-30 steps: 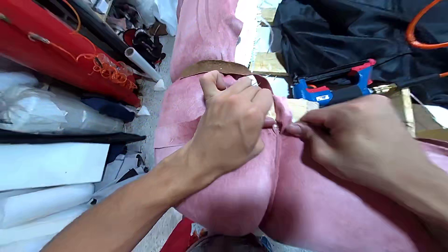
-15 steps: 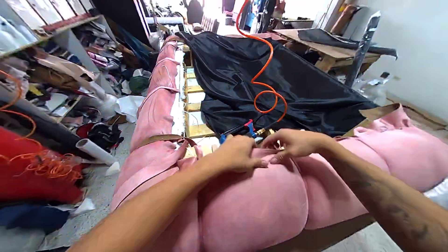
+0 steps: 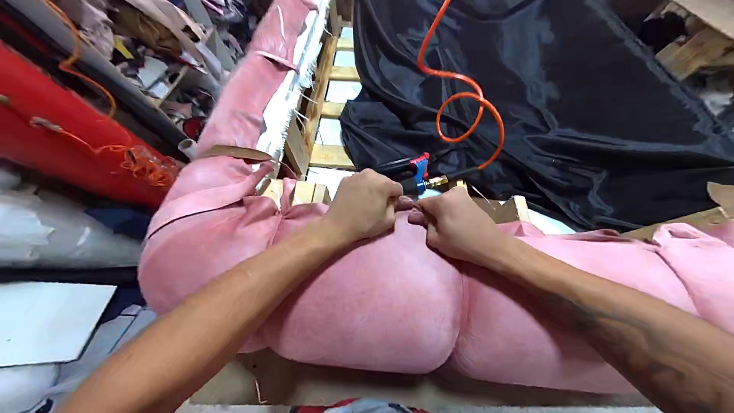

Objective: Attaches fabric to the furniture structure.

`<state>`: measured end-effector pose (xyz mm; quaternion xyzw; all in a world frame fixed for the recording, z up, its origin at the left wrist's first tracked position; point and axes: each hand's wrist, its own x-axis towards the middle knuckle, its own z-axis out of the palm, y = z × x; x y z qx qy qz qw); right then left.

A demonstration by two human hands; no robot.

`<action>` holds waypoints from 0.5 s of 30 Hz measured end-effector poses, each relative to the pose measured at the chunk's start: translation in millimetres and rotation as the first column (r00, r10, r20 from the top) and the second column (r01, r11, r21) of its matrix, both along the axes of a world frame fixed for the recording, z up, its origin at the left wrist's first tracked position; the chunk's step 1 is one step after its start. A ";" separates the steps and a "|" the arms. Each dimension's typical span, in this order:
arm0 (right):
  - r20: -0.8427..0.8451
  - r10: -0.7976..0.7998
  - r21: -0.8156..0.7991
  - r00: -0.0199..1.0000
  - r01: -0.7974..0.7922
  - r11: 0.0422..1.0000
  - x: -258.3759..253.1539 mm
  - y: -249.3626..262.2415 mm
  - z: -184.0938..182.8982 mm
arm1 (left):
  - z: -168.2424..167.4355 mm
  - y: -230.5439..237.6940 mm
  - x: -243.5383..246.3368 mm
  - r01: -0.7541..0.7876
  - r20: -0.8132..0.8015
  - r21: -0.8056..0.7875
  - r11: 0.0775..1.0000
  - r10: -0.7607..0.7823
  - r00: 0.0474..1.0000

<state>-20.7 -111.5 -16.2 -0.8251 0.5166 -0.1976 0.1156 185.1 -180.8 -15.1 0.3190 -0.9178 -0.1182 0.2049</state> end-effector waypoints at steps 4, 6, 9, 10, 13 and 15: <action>0.077 0.078 0.140 0.994 -0.088 0.986 -11.5 -6.3 8.7 | 29.2 5.2 -9.7 0.080 0.017 0.537 0.840 -0.106 0.994; 0.108 0.105 0.164 0.989 -0.122 0.979 -13.8 -3.3 7.8 | 34.1 22.4 -30.5 -0.033 0.254 0.547 0.836 -0.128 0.959; 0.226 0.141 0.244 0.964 -0.197 0.950 -27.4 -5.9 8.9 | 42.0 34.7 -53.2 -0.191 0.443 0.397 0.898 -0.004 0.897; 0.269 0.138 0.317 0.953 -0.223 0.922 -35.8 -7.4 11.3 | 43.5 36.0 -55.2 -0.193 0.458 0.323 0.927 0.025 0.889; 0.282 0.080 0.482 0.956 -0.213 0.850 -63.8 -0.9 16.9 | 35.1 37.7 -53.2 -0.101 0.453 0.139 0.985 0.027 0.891; 0.240 0.120 0.455 0.963 -0.220 0.863 -68.2 8.3 17.2 | 27.5 33.5 -47.6 0.021 0.424 0.005 1.000 -0.021 0.905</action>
